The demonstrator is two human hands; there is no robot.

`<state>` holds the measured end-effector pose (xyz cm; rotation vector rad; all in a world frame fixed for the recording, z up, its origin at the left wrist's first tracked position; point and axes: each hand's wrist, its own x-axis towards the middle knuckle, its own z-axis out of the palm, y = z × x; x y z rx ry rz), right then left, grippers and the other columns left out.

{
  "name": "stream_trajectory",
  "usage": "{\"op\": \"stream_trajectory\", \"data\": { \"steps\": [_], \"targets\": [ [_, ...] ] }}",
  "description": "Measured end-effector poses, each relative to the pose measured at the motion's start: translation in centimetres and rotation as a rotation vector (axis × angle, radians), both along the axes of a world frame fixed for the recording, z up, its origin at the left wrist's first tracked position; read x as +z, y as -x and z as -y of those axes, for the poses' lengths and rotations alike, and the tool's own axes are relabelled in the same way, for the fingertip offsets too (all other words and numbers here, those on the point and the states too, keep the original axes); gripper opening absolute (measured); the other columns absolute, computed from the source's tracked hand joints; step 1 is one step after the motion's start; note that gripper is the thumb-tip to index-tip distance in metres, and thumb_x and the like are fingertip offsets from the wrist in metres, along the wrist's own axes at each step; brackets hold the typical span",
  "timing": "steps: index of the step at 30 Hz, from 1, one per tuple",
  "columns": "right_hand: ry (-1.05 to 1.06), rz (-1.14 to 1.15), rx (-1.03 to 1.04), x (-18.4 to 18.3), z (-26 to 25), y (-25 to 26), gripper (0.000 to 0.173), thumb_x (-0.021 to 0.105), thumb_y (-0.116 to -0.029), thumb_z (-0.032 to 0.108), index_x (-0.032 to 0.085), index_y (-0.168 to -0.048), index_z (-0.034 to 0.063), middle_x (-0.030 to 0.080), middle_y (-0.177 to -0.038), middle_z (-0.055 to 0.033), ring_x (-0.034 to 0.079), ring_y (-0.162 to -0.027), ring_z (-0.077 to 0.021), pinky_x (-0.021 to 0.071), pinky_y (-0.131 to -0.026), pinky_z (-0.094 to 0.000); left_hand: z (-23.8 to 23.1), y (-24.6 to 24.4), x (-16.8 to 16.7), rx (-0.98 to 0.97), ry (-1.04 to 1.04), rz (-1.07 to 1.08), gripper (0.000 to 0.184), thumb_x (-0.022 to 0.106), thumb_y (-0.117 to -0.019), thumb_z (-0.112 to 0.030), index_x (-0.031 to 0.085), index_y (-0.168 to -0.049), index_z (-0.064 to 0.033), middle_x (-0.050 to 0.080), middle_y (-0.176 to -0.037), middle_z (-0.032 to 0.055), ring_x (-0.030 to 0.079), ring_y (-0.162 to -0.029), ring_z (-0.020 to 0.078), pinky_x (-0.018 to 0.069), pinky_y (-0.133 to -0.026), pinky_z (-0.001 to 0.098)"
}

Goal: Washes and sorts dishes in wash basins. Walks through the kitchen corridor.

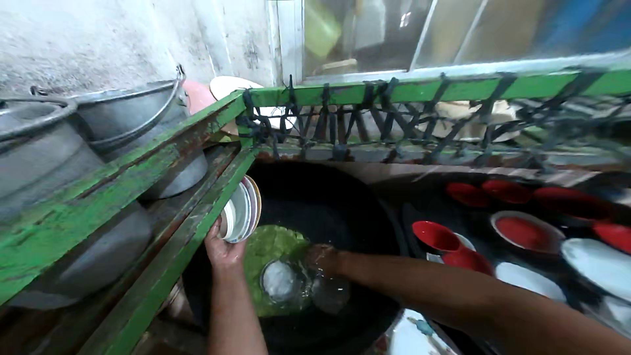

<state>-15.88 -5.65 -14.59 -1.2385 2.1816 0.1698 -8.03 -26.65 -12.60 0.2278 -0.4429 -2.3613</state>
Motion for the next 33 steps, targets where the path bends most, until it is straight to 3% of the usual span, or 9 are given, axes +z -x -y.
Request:
{"op": "stream_trajectory", "data": {
  "steps": [3, 7, 9, 12, 17, 22, 26, 28, 33],
  "targets": [
    [0.07, -0.092, 0.087, 2.1, 0.2, 0.7, 0.031, 0.055, -0.1028, 0.003, 0.06, -0.131, -0.0104, 0.057, -0.135, -0.0347, 0.054, -0.127, -0.0537, 0.0416, -0.105, -0.0691, 0.0, -0.2, -0.1, -0.026, -0.009, -0.002, 0.033, 0.037, -0.1065, -0.027, 0.056, -0.126, -0.0081, 0.064, -0.122, 0.0143, 0.063, -0.117, 0.0322, 0.0518, -0.097, 0.0606],
    [0.26, -0.363, 0.045, 7.0, -0.2, 0.8, 0.022, 0.059, -0.1002, 0.001, 0.069, -0.12, -0.0007, 0.07, -0.111, -0.0256, 0.067, -0.104, -0.0453, 0.0525, -0.092, -0.0603, 0.0, -0.1, -0.4, -0.063, 0.037, -0.04, 0.032, 0.037, -0.1063, -0.026, 0.059, -0.119, -0.0076, 0.068, -0.113, 0.0131, 0.067, -0.108, 0.0287, 0.0561, -0.093, 0.0546],
    [0.427, -0.549, 0.029, 8.9, -0.3, 0.9, 0.031, 0.062, -0.0982, 0.0, 0.067, -0.128, 0.0076, 0.068, -0.114, -0.0258, 0.068, -0.101, -0.0473, 0.0566, -0.081, -0.0591, -0.2, 0.0, -0.4, -0.073, 0.063, -0.039, 0.028, 0.04, -0.1052, -0.023, 0.06, -0.116, -0.0077, 0.07, -0.108, 0.0125, 0.07, -0.101, 0.026, 0.0601, -0.086, 0.0484],
    [0.711, -0.689, -0.127, 10.8, 0.0, 1.2, 0.026, 0.064, -0.0965, 0.001, 0.068, -0.122, 0.0051, 0.067, -0.113, -0.0245, 0.069, -0.096, -0.0451, 0.0586, -0.072, -0.0573, -0.3, 0.0, -0.4, -0.091, 0.06, -0.038, 0.025, 0.043, -0.1037, -0.02, 0.06, -0.117, -0.0075, 0.07, -0.107, 0.0132, 0.071, -0.1, 0.0263, 0.0611, -0.084, 0.0479],
    [0.753, -0.381, -0.508, 12.9, 1.8, 1.7, 0.037, 0.059, -0.0977, 0.006, 0.057, -0.134, 0.0024, 0.067, -0.12, -0.0235, 0.069, -0.104, -0.0435, 0.0554, -0.086, -0.0622, -1.2, 0.5, -0.4, -0.087, 0.049, 0.04, 0.032, 0.034, -0.107, -0.024, 0.058, -0.119, -0.0076, 0.07, -0.106, 0.0121, 0.071, -0.097, 0.0245, 0.0611, -0.081, 0.0466],
    [1.055, -0.673, -0.418, 12.5, 2.4, 0.0, 0.036, 0.062, -0.0934, 0.005, 0.062, -0.13, 0.0023, 0.069, -0.112, -0.0208, 0.072, -0.084, -0.039, 0.0576, -0.064, -0.0536, -0.9, 0.3, -0.5, -0.14, 0.117, 0.129, 0.029, 0.041, -0.1051, -0.019, 0.056, -0.127, -0.0078, 0.069, -0.112, 0.0152, 0.07, -0.101, 0.0283, 0.0607, -0.084, 0.0498],
    [1.147, -0.519, -0.5, 13.3, 2.1, -0.2, 0.041, 0.055, -0.0953, 0.003, 0.056, -0.137, 0.0021, 0.062, -0.13, -0.0208, 0.072, -0.086, -0.0365, 0.0591, -0.069, -0.053, -0.9, 0.6, -0.4, -0.131, 0.124, 0.287, 0.031, 0.047, -0.1029, -0.013, 0.052, -0.133, -0.0066, 0.065, -0.12, 0.0186, 0.067, -0.106, 0.0317, 0.0588, -0.086, 0.0524],
    [1.158, -0.32, -0.56, 13.5, 2.7, -0.2, 0.045, 0.054, -0.0971, 0.004, 0.05, -0.142, 0.0029, 0.059, -0.136, -0.0216, 0.071, -0.098, -0.038, 0.059, -0.079, -0.0561, -1.2, 0.9, -0.3, -0.143, 0.145, 0.347, 0.032, 0.047, -0.1038, -0.014, 0.052, -0.134, -0.0069, 0.064, -0.121, 0.0189, 0.067, -0.107, 0.032, 0.0584, -0.086, 0.0524],
    [1.045, -0.079, -0.571, 12.4, 6.3, -1.4, 0.043, 0.056, -0.101, 0.014, 0.05, -0.143, 0.0057, 0.055, -0.139, -0.0239, 0.068, -0.108, -0.0405, 0.0572, -0.087, -0.0585, -1.5, 1.0, -0.4, -0.21, 0.229, 0.287, 0.05, 0.034, -0.1083, -0.049, 0.049, -0.142, -0.0163, 0.064, -0.128, 0.0137, 0.064, -0.116, 0.0307, 0.055, -0.093, 0.0571]
  ]
}}
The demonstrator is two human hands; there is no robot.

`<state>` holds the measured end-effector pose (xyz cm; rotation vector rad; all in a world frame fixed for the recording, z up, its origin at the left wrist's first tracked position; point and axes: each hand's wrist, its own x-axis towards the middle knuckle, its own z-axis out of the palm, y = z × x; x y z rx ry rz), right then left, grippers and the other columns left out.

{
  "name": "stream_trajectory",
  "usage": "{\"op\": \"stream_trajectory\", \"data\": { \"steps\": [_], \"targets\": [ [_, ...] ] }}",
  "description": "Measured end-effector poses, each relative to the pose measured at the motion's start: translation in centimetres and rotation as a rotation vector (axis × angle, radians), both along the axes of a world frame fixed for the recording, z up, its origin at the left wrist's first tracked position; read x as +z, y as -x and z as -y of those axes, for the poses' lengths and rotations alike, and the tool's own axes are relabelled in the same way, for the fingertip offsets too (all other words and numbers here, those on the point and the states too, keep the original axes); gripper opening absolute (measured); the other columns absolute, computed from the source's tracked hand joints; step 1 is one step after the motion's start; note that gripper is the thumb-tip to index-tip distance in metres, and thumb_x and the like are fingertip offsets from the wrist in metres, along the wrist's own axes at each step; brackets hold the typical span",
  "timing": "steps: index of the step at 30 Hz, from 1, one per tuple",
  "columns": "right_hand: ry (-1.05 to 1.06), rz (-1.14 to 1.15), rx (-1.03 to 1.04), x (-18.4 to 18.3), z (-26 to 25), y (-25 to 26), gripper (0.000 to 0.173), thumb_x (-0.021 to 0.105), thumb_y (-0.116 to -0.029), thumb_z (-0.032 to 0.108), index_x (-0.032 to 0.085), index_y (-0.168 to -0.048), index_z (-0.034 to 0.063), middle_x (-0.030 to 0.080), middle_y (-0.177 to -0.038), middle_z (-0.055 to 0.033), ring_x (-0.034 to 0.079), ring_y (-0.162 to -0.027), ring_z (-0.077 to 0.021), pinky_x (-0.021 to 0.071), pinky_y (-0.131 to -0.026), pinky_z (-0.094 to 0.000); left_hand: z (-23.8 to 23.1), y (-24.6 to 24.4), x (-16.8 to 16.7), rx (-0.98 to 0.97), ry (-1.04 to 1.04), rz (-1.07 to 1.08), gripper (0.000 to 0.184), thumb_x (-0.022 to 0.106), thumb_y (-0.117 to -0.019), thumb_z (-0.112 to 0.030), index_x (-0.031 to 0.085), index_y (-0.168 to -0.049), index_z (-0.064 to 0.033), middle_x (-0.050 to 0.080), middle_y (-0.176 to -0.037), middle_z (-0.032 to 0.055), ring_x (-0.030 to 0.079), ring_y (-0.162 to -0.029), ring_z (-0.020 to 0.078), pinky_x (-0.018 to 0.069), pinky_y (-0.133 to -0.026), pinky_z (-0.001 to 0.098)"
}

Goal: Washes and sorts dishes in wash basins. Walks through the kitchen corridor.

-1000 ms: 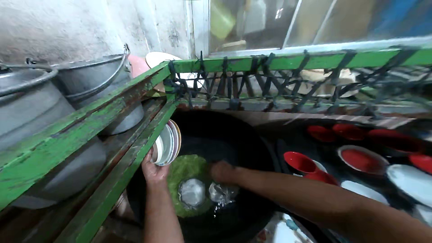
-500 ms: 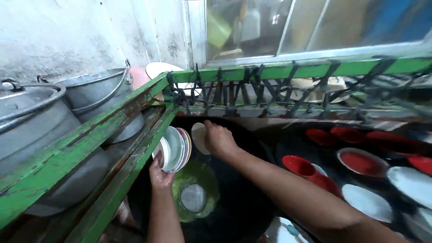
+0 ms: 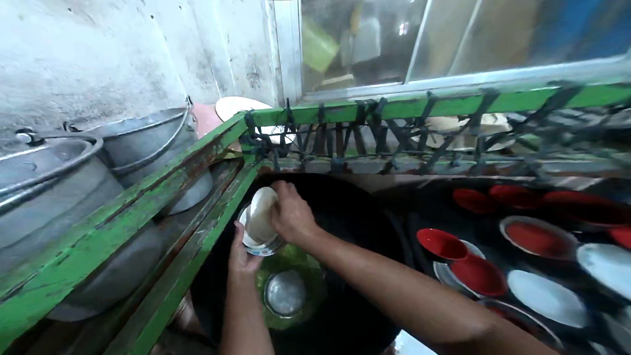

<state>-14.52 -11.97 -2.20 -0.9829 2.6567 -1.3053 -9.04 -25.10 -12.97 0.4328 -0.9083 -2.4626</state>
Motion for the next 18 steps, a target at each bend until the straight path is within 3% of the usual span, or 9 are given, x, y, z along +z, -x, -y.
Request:
{"op": "stream_trajectory", "data": {
  "steps": [2, 4, 7, 10, 13, 15, 18],
  "targets": [
    [0.037, -0.003, 0.036, -0.8, 0.6, 0.0, 0.043, 0.048, -0.1086, 0.035, 0.055, -0.14, 0.0065, 0.057, -0.137, -0.0219, 0.068, -0.108, -0.0375, 0.0567, -0.087, -0.0577, -0.2, -0.3, 0.3, 0.022, -0.008, -0.027, 0.049, 0.035, -0.1082, -0.049, 0.051, -0.14, -0.016, 0.066, -0.125, 0.0129, 0.065, -0.114, 0.0301, 0.0557, -0.092, 0.0569],
    [0.126, -0.05, 0.01, -1.6, 0.5, 0.6, 0.047, 0.042, -0.1096, 0.043, 0.06, -0.132, 0.0052, 0.06, -0.131, -0.0204, 0.068, -0.104, -0.0355, 0.0573, -0.084, -0.0571, 0.2, -0.6, 0.4, 0.055, -0.049, -0.046, 0.04, 0.042, -0.1076, -0.036, 0.052, -0.138, -0.0126, 0.065, -0.124, 0.0157, 0.066, -0.112, 0.0326, 0.0555, -0.092, 0.058],
    [0.031, 0.008, -0.039, -3.7, -0.7, 2.0, 0.034, 0.046, -0.1091, 0.028, 0.06, -0.127, 0.0018, 0.062, -0.126, -0.0223, 0.068, -0.105, -0.0374, 0.0572, -0.086, -0.058, 1.1, -1.0, 0.3, 0.125, -0.105, -0.08, 0.033, 0.047, -0.1012, -0.021, 0.053, -0.131, -0.0089, 0.064, -0.121, 0.0175, 0.066, -0.108, 0.0321, 0.0572, -0.088, 0.0559],
    [-0.368, 0.175, 0.071, -7.8, -0.7, 2.4, 0.029, 0.062, -0.0996, 0.015, 0.065, -0.124, 0.0, 0.067, -0.12, -0.0252, 0.067, -0.11, -0.042, 0.0548, -0.092, -0.0613, 1.7, -1.2, 0.5, 0.18, -0.144, -0.124, 0.032, 0.046, -0.0995, -0.018, 0.053, -0.129, -0.0066, 0.063, -0.121, 0.0193, 0.065, -0.109, 0.0337, 0.0566, -0.089, 0.0576],
    [-0.616, 0.283, 0.312, -11.3, -0.2, 1.4, 0.045, 0.065, -0.0989, 0.015, 0.056, -0.138, -0.0069, 0.056, -0.138, -0.033, 0.054, -0.13, -0.0495, 0.0431, -0.107, -0.0664, 1.7, -1.2, 0.7, 0.235, -0.167, -0.126, 0.031, 0.047, -0.1, -0.017, 0.053, -0.128, -0.0061, 0.063, -0.121, 0.0187, 0.065, -0.11, 0.0328, 0.0561, -0.09, 0.0573],
    [-0.744, 0.294, 0.411, -11.7, 0.4, 0.4, 0.053, 0.067, -0.0962, 0.012, 0.051, -0.143, -0.0078, 0.053, -0.141, -0.0341, 0.052, -0.132, -0.0505, 0.0419, -0.106, -0.068, 1.8, -1.2, 0.6, 0.247, -0.155, -0.134, 0.031, 0.047, -0.0999, -0.017, 0.052, -0.129, -0.0067, 0.063, -0.121, 0.018, 0.065, -0.111, 0.0324, 0.0557, -0.09, 0.0575],
    [-0.833, 0.324, 0.481, -12.1, 1.1, -0.7, 0.049, 0.068, -0.095, 0.01, 0.054, -0.137, -0.0112, 0.053, -0.141, -0.0347, 0.051, -0.132, -0.0505, 0.0423, -0.104, -0.0695, 2.1, -1.0, 0.2, 0.233, -0.156, -0.165, 0.032, 0.046, -0.1003, -0.017, 0.051, -0.131, -0.0069, 0.062, -0.124, 0.0193, 0.064, -0.113, 0.035, 0.0544, -0.092, 0.0612]
  ]
}}
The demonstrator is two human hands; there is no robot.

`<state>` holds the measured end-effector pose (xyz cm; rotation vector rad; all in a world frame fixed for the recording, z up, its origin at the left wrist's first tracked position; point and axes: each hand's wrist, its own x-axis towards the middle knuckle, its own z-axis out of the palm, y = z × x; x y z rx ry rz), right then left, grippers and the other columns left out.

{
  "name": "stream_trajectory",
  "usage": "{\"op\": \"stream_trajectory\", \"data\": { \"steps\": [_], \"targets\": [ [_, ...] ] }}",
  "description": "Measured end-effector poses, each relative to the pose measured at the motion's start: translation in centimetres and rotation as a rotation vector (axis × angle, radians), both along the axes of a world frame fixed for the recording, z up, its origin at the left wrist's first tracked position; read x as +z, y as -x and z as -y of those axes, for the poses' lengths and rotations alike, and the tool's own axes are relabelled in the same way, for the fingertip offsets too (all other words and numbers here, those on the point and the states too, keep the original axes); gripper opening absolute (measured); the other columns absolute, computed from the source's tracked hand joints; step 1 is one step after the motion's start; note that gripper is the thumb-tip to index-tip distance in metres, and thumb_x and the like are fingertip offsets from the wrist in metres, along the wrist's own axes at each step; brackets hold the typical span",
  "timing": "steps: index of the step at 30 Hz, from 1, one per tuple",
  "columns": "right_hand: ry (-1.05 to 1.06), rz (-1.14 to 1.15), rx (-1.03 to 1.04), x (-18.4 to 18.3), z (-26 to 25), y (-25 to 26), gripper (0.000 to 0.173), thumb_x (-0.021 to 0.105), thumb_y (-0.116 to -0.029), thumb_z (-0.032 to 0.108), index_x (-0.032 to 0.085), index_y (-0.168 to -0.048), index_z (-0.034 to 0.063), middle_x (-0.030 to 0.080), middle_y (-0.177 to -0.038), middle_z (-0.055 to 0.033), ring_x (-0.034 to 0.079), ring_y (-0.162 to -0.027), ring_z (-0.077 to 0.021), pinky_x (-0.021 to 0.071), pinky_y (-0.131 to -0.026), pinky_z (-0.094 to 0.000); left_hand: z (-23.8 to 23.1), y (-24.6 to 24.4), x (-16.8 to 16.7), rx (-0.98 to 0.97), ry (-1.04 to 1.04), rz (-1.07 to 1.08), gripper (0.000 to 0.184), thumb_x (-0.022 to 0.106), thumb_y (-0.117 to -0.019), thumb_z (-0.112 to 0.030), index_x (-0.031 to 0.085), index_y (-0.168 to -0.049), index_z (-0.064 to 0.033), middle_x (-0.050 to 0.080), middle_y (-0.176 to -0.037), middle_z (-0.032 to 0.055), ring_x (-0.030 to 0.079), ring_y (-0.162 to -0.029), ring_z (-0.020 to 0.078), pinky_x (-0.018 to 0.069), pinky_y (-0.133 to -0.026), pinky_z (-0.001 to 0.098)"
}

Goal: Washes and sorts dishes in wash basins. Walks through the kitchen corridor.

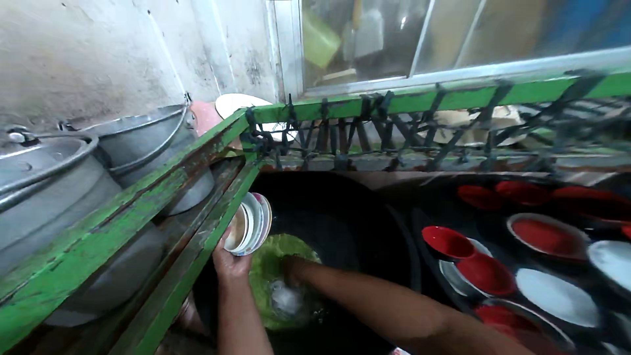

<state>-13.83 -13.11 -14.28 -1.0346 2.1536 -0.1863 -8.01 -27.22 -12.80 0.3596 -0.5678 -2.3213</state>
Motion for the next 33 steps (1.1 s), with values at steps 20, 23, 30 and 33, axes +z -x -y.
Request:
{"op": "stream_trajectory", "data": {
  "steps": [20, 23, 30, 33],
  "targets": [
    [0.197, -0.145, -0.042, 4.1, -3.3, -0.9, 0.037, 0.066, -0.0975, 0.009, 0.06, -0.13, -0.0085, 0.058, -0.134, -0.0329, 0.056, -0.126, -0.0514, 0.0435, -0.102, -0.0697, -1.5, 0.9, -1.6, -0.152, -0.055, 0.036, 0.048, 0.031, -0.1033, -0.045, 0.05, -0.129, -0.0097, 0.062, -0.122, 0.0192, 0.064, -0.112, 0.0401, 0.0537, -0.087, 0.066],
    [0.212, -0.212, -0.091, 5.1, -4.6, -0.4, 0.041, 0.069, -0.0963, 0.012, 0.059, -0.132, -0.0065, 0.061, -0.131, -0.032, 0.058, -0.122, -0.0511, 0.0449, -0.101, -0.0696, -1.9, 0.7, -1.5, -0.154, -0.066, 0.014, 0.048, 0.033, -0.1025, -0.045, 0.049, -0.13, -0.0097, 0.062, -0.123, 0.0204, 0.063, -0.113, 0.041, 0.0537, -0.087, 0.0666],
    [0.373, -0.361, -0.379, 9.4, -7.6, 1.7, 0.058, 0.055, -0.1048, 0.048, 0.059, -0.137, 0.0001, 0.062, -0.132, -0.027, 0.064, -0.116, -0.045, 0.051, -0.097, -0.0635, -2.7, 0.5, -1.5, -0.164, -0.057, -0.083, 0.05, 0.031, -0.102, -0.047, 0.05, -0.131, -0.0105, 0.062, -0.125, 0.0191, 0.062, -0.116, 0.0397, 0.0507, -0.091, 0.0695],
    [0.563, -0.318, -0.532, 10.6, -7.8, 2.7, 0.056, 0.046, -0.1074, 0.05, 0.062, -0.131, 0.0021, 0.065, -0.125, -0.024, 0.066, -0.113, -0.0421, 0.0535, -0.093, -0.062, -3.7, 0.6, -1.3, -0.149, -0.045, -0.081, 0.05, 0.029, -0.1038, -0.046, 0.049, -0.132, -0.0085, 0.062, -0.122, 0.0202, 0.063, -0.113, 0.0388, 0.0522, -0.089, 0.0672]
  ]
}}
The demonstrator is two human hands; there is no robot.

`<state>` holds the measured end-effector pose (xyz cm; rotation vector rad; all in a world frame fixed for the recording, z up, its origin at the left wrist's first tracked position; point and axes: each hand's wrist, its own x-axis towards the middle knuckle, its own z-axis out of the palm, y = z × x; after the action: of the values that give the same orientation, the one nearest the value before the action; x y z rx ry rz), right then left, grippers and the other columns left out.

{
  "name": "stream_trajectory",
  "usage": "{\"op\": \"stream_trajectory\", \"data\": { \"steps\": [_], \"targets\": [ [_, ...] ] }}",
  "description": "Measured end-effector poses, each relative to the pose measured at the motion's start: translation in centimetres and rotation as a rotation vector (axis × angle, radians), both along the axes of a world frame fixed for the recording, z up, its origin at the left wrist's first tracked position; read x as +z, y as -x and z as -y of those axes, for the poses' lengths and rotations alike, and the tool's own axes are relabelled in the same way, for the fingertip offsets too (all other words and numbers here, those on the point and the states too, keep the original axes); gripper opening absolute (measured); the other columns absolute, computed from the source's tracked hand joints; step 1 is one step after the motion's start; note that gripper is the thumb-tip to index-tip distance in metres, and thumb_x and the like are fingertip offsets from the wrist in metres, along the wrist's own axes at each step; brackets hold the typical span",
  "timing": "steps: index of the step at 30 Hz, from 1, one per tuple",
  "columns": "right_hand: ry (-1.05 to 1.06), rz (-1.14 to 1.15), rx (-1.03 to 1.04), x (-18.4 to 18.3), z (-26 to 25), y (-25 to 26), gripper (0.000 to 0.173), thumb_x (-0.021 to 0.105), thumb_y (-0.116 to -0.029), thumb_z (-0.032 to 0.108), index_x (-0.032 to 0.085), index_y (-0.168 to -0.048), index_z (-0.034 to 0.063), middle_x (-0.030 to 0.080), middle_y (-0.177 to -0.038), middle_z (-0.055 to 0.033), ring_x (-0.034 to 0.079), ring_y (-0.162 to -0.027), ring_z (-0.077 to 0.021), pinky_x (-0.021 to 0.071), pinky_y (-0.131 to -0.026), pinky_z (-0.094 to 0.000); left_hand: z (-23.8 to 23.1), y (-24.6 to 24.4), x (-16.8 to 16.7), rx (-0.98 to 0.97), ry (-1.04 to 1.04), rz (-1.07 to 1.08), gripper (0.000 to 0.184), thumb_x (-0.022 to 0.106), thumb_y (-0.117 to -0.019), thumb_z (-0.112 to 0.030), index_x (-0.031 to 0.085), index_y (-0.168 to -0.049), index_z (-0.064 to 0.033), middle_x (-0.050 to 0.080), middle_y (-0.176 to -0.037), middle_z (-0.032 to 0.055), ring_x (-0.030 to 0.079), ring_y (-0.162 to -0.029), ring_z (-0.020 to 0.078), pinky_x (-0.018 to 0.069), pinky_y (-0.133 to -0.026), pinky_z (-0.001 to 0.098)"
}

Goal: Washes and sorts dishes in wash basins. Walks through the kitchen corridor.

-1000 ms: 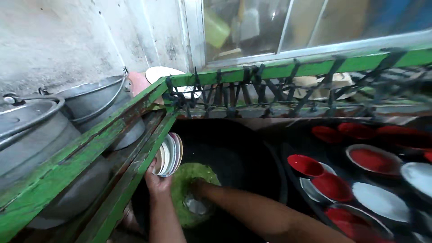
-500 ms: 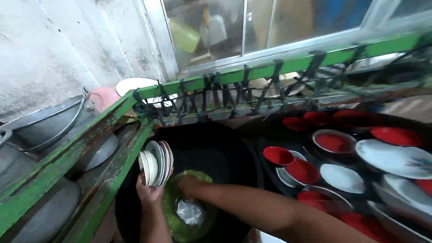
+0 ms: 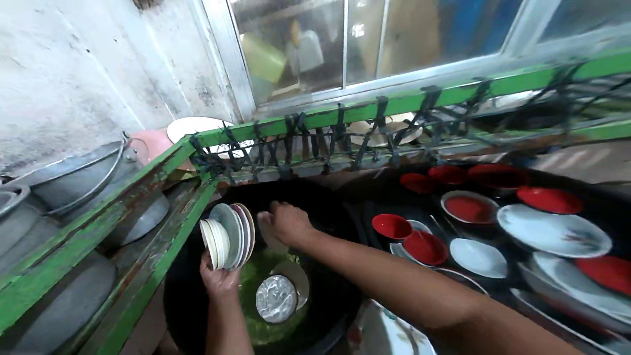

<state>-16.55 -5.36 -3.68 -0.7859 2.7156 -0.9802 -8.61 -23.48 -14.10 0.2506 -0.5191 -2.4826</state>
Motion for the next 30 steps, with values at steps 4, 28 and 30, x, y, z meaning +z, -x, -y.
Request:
{"op": "stream_trajectory", "data": {
  "steps": [4, 28, 30],
  "targets": [
    [0.181, 0.157, -0.047, -0.1, 1.5, 0.6, 0.06, 0.041, -0.1087, 0.051, 0.058, -0.134, 0.0002, 0.066, -0.121, -0.0263, 0.066, -0.113, -0.0424, 0.0528, -0.093, -0.0629, -1.3, 0.3, 0.5, 0.019, 0.019, 0.138, 0.042, 0.031, -0.1042, -0.043, 0.052, -0.119, -0.011, 0.064, -0.105, 0.0141, 0.067, -0.096, 0.0312, 0.0565, -0.076, 0.0589],
    [-0.598, 0.301, 0.53, -11.4, 3.5, -2.4, 0.051, 0.068, -0.0955, 0.013, 0.054, -0.141, -0.0053, 0.052, -0.144, -0.0335, 0.049, -0.134, -0.0526, 0.0396, -0.103, -0.0748, 0.1, 0.0, 0.8, 0.062, -0.193, 0.027, 0.061, 0.028, -0.1025, -0.055, 0.041, -0.145, -0.0137, 0.052, -0.14, 0.0242, 0.054, -0.125, 0.0491, 0.047, -0.091, 0.0751],
    [-0.591, 0.293, 0.509, -11.0, 3.4, -3.1, 0.05, 0.06, -0.1029, 0.018, 0.05, -0.146, -0.0057, 0.048, -0.149, -0.0328, 0.044, -0.14, -0.0512, 0.0357, -0.11, -0.0724, 0.1, -0.1, 0.8, 0.064, -0.186, 0.027, 0.061, 0.029, -0.1023, -0.055, 0.042, -0.144, -0.0127, 0.053, -0.139, 0.0245, 0.055, -0.124, 0.0492, 0.0474, -0.09, 0.0748]
  ]
}}
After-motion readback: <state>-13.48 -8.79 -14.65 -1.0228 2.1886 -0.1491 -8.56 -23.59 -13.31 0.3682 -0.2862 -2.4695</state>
